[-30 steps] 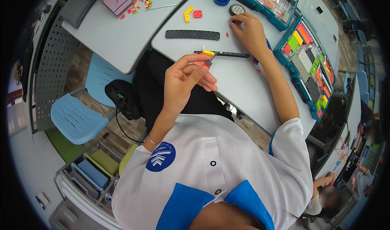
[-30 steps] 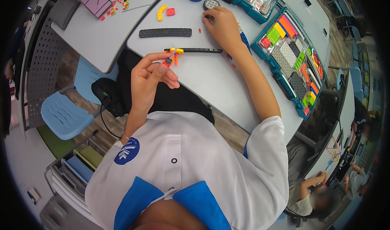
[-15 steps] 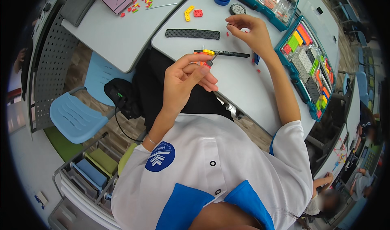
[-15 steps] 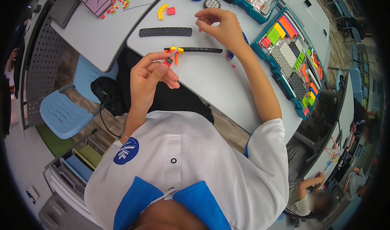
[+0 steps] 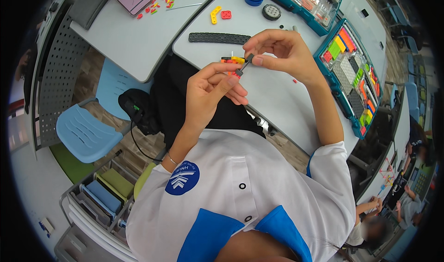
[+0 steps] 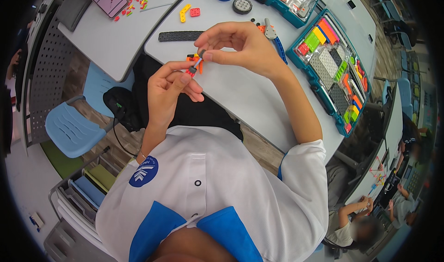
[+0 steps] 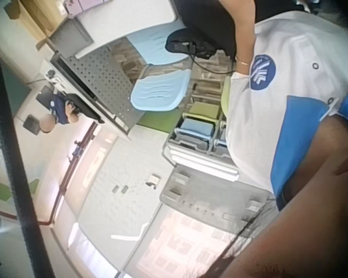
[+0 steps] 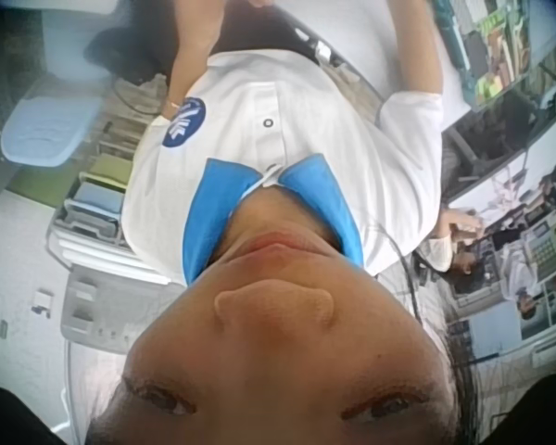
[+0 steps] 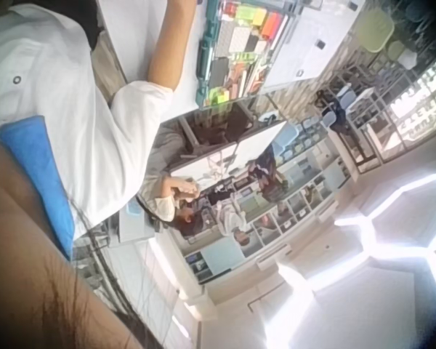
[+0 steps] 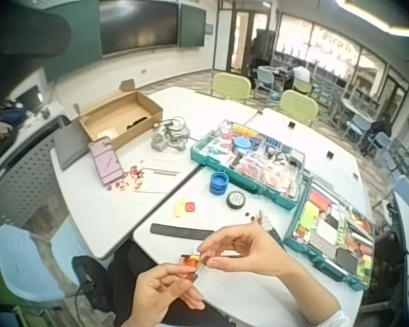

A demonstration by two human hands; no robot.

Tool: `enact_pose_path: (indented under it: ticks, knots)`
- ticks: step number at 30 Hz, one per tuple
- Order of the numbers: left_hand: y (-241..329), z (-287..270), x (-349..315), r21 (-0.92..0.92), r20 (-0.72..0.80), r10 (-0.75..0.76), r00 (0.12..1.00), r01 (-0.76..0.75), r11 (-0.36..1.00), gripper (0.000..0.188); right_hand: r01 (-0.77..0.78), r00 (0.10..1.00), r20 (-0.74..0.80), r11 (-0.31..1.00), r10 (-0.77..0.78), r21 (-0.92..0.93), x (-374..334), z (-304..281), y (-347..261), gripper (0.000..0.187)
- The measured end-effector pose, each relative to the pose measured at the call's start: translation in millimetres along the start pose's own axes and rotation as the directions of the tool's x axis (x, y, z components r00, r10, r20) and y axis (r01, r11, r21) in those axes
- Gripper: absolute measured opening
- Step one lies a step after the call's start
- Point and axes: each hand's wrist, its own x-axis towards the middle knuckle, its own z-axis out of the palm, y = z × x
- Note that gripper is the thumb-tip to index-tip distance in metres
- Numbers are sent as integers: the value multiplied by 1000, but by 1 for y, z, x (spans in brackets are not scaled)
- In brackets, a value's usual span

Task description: The person assembles a small structure using colorful plastic bricks on a white table. They pick up individual pieces, connect them to a base, and occasionally refer to a phone for guidance.

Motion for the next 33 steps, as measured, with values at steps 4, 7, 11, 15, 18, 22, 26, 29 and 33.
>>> enact_pose_path:
  ticks: [4, 7, 11, 15, 18, 22, 26, 29, 33]
  knots:
    - [-2, 2, 0, -7, -18, -23, 1000, 23, 1000, 29, 0, 999, 51, 997, 4, -77, -3, 8, -3, 27]
    - [-1, 4, 0, -26, -63, -27, 998, 26, 999, 29, -22, 1000, 11, 991, 24, -128, -5, 15, -8, 26]
    - [3, 2, 0, -25, -51, -37, 998, 36, 999, 29, -15, 1000, 21, 990, 19, -141, -7, 17, -7, 25]
    - [2, 3, 1, -33, -47, -19, 999, 18, 999, 29, 8, 998, 59, 996, -3, -85, -6, 20, 2, 26]
    - [3, 3, 4, -8, -46, -3, 999, 2, 1000, 35, 20, 997, 76, 997, -14, -73, -6, 22, 7, 28]
    - [1, 2, 5, 20, -24, 7, 1000, -7, 1000, 40, -6, 999, 49, 1000, 6, -6, -7, 24, 10, 28]
    - [-2, -2, 4, -37, -23, -5, 1000, 4, 999, 45, -125, 992, 43, 988, 121, 93, -5, 21, 3, 27]
    - [8, -12, 7, -3, -83, 31, 996, -31, 1000, 45, -180, 984, 30, 982, 178, 65, -4, 10, 6, 27]
    - [33, -72, 36, 515, -285, 406, 869, -218, 829, 24, -181, 972, -152, 983, 181, 12, -2, 0, 24, 27]
